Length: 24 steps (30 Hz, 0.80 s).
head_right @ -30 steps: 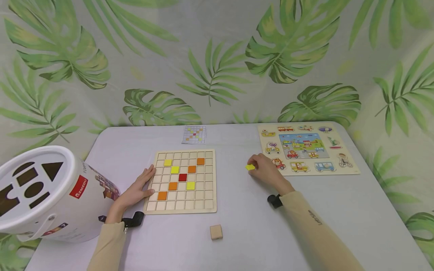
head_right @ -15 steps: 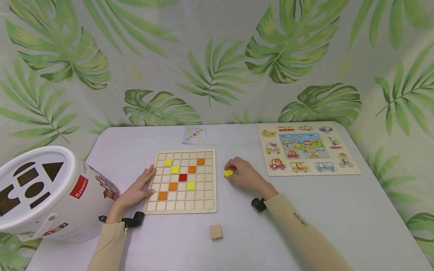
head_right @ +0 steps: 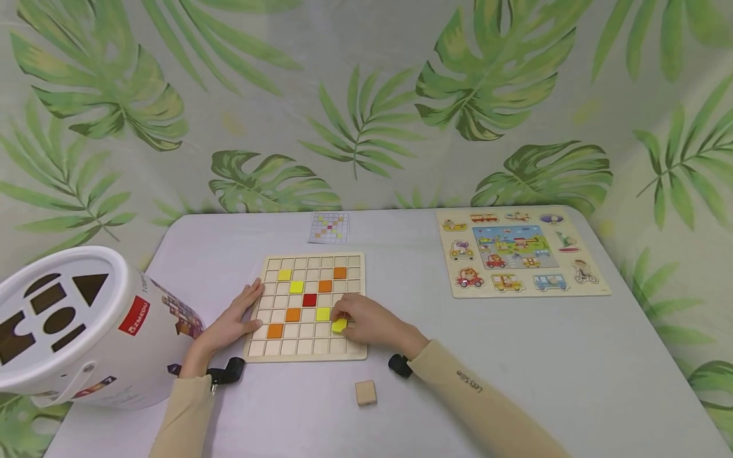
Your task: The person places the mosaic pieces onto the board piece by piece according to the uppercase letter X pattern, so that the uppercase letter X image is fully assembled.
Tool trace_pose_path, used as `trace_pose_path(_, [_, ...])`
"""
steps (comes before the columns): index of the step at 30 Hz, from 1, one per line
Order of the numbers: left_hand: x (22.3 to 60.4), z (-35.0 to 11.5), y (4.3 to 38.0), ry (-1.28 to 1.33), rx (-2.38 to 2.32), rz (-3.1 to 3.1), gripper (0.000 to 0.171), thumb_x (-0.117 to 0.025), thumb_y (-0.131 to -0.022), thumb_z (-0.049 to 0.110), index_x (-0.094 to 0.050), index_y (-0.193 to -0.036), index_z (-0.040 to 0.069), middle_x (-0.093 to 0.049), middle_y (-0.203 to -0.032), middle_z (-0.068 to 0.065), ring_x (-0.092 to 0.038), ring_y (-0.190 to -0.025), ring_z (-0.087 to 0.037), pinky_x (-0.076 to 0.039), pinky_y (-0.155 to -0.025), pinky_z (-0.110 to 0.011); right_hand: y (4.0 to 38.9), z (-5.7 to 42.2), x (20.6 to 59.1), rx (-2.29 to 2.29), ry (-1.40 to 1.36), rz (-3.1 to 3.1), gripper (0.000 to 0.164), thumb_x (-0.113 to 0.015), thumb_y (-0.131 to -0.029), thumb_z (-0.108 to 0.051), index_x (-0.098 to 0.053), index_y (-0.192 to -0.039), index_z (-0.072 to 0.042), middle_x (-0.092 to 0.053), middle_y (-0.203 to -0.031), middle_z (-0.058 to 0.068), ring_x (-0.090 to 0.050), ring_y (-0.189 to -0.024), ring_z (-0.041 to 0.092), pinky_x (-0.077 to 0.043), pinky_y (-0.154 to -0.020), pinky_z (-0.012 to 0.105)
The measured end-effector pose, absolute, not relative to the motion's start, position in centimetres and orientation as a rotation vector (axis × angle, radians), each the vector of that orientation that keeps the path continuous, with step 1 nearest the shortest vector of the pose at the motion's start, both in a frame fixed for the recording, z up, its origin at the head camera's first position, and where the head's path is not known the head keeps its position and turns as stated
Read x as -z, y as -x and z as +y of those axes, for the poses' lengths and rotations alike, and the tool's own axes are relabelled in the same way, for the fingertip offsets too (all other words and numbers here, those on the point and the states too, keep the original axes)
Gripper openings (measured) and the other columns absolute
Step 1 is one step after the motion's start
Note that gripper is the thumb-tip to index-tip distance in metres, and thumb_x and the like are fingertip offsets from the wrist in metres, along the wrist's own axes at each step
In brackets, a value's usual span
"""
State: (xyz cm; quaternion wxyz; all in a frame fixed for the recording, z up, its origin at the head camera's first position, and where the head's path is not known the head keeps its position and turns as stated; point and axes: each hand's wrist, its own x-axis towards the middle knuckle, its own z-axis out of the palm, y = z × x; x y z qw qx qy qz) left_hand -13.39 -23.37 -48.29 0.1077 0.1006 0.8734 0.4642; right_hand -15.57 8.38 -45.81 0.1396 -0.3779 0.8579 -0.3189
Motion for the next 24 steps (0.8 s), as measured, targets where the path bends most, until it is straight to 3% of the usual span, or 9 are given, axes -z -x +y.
trace_pose_path(15, [48.0,-23.3,13.3,-0.302,-1.375,2.557,0.075,-0.06,-0.083,-0.008,-0.021,-0.147,-0.009,-0.007,-0.157,-0.022,0.005,-0.142,-0.041,0.005,-0.111,-0.058,14.7,8.1,46.0,0.841,1.117,2.536,0.024,-0.065,-0.08,0.001,-0.068,-0.101,-0.01,-0.059,-0.103,-0.004,-0.051,-0.091,0.012,-0.047,-0.081,0.025])
trace_pose_path(24, [48.1,-23.5,13.3,-0.313,-1.286,2.594,0.073,-0.059,-0.085,-0.006,-0.02,-0.146,-0.011,-0.006,-0.156,-0.023,0.004,-0.142,-0.043,0.002,-0.111,-0.058,15.0,12.4,45.4,1.097,0.982,2.519,0.024,-0.065,-0.084,0.001,-0.065,-0.107,-0.005,-0.061,-0.102,0.002,-0.055,-0.089,0.017,-0.05,-0.075,0.03])
